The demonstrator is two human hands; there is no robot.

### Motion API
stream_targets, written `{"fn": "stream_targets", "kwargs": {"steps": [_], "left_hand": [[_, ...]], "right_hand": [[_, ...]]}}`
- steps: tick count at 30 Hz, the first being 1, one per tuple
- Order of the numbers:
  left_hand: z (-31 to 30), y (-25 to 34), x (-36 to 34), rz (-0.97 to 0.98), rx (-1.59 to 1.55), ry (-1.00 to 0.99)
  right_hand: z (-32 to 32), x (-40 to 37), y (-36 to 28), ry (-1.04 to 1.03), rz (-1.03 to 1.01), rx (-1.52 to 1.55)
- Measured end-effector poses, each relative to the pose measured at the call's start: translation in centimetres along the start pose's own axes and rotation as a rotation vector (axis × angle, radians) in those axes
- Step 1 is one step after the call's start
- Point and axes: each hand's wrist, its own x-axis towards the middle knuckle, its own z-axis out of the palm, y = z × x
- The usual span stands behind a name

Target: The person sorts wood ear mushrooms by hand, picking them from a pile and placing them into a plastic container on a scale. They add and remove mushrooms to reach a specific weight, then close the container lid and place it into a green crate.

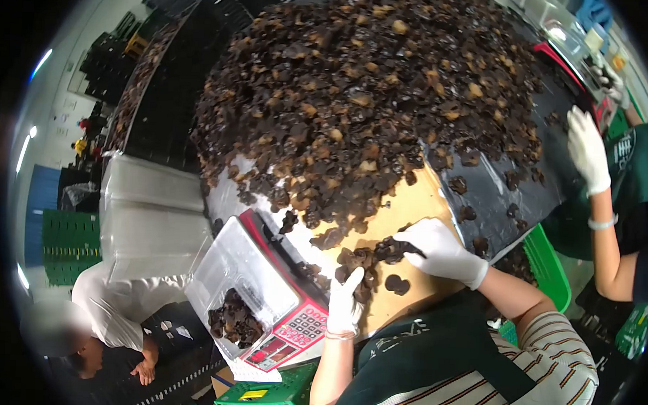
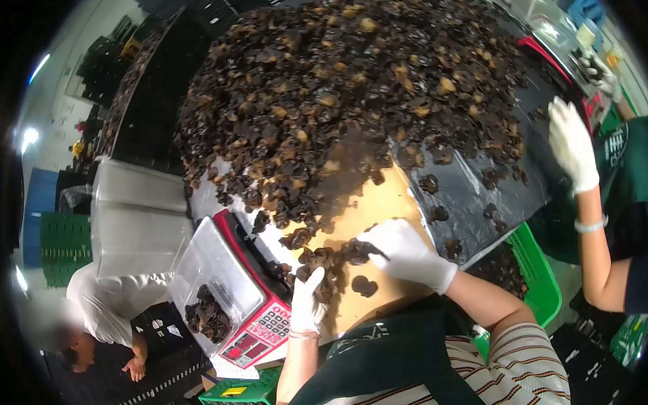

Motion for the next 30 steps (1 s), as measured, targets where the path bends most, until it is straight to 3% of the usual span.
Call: {"fn": "stream_targets", "kwargs": {"steps": [1,2,5,9,11,14,17,19,21,25,29,30], "left_hand": [[0.6,1.0,-1.1,-0.137,-0.209,0.010],[-0.7,1.1,-1.1,-0.206,-0.250,-0.038],[-2.0,1.0,-2.4,-0.270,-0.314,-0.154],[-2.1,1.1,-3.4,-0.153,-0.128,-0.302],[-2.0,1.7,-4.4,-0.121,-0.102,-0.258],[-1.1,5.2,-7.3,0.215,0.223,-0.211],[-2.7,11.8,-12.1,0.301,0.491,0.089],[-5.7,14.0,-12.2,0.746,0.593,0.162],[-10.0,16.7,-11.9,0.978,1.088,0.318],[-14.9,17.5,-10.2,0.978,1.571,0.316],[-14.4,15.7,-8.4,1.006,1.487,0.252],[-13.8,15.5,-8.2,1.001,1.463,0.223]], "right_hand": [[-0.8,0.3,0.0,-0.108,0.024,-0.030],[-1.6,0.7,-0.7,-0.082,0.007,-0.085],[-1.4,1.3,-1.7,-0.099,-0.047,-0.162],[0.5,1.6,-2.8,-0.220,-0.199,-0.269],[1.0,2.0,-3.1,-0.240,-0.260,-0.422],[2.3,2.7,-0.8,-0.191,-0.235,-0.286],[1.6,3.4,-0.8,-0.226,-0.028,-0.127],[1.8,3.9,-0.5,-0.130,0.021,-0.036],[1.2,4.8,-1.5,-0.066,0.095,0.172],[0.6,7.3,-5.2,-0.110,0.136,0.434],[1.0,10.6,-10.7,-0.242,0.119,0.680],[1.7,11.6,-11.8,-0.219,-0.030,0.633]]}}
